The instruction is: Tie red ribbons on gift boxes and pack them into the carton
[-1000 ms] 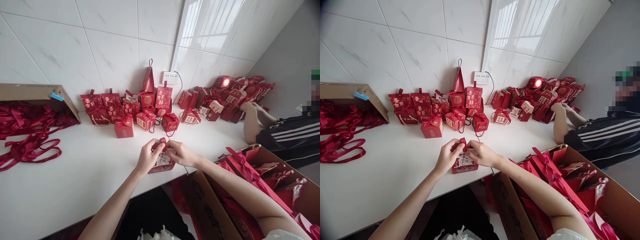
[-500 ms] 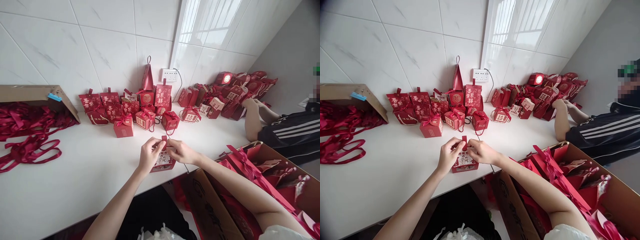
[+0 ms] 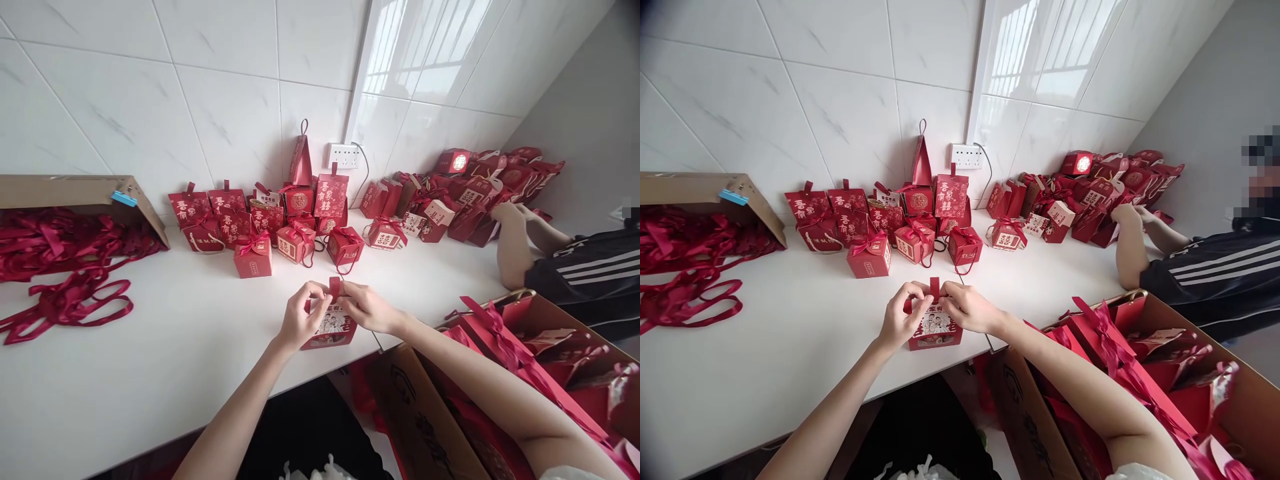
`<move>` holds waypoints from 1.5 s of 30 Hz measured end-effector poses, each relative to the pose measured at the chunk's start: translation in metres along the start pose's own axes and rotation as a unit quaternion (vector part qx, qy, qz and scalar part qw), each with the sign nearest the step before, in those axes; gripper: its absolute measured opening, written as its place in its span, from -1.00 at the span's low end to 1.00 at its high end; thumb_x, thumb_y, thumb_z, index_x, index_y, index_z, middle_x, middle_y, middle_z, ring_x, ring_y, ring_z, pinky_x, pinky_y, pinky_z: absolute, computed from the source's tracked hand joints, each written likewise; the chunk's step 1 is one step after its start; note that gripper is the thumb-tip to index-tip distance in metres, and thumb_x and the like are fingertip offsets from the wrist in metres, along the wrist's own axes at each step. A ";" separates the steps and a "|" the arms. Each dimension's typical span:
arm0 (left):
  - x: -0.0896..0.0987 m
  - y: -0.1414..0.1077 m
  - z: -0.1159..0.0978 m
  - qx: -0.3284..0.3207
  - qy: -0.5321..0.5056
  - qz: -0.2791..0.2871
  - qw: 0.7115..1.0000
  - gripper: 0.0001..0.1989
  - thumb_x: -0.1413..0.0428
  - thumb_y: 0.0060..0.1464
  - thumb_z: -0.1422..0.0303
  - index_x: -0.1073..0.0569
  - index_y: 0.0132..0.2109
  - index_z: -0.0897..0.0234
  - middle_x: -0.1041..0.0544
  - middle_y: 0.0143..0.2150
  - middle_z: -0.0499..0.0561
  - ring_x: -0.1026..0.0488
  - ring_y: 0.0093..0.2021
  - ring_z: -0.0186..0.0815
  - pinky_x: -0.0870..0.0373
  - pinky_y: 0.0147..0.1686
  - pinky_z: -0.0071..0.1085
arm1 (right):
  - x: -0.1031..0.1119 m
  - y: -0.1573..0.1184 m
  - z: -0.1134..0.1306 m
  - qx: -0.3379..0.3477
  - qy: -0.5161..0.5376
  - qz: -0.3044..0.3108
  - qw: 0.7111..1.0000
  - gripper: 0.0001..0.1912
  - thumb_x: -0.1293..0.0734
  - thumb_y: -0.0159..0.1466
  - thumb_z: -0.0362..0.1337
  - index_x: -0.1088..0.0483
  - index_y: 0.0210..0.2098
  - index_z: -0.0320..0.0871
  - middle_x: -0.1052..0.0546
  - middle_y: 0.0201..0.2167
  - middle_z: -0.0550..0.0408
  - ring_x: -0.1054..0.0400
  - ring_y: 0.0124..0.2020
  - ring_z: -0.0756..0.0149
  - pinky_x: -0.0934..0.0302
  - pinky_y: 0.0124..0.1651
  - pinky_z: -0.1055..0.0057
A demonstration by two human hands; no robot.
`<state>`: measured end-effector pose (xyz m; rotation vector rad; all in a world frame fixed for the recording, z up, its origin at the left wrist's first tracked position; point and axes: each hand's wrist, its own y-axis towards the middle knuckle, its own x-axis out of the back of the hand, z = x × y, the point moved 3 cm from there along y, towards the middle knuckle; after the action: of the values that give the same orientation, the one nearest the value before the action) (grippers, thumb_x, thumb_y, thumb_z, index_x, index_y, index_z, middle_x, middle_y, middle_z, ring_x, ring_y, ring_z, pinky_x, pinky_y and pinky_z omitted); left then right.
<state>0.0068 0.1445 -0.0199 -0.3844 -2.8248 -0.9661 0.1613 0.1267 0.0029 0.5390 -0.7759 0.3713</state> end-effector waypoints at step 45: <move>0.024 0.010 -0.099 0.142 -0.070 0.007 0.987 -0.75 -0.09 0.00 0.42 -0.57 -0.15 0.26 -0.57 -0.29 0.01 -0.50 -0.34 -0.33 -0.47 -0.41 -0.50 | 0.045 -0.006 0.093 -0.158 0.189 -0.007 0.969 -0.76 -0.15 0.30 -0.20 -0.32 -0.36 -0.22 -0.11 -0.65 0.29 0.09 -0.65 0.55 0.15 -0.65 0.57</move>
<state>-0.0087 0.0960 0.0688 -0.4502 -3.0220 -0.5398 0.1422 0.0731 0.0889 0.1643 -0.4491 0.3156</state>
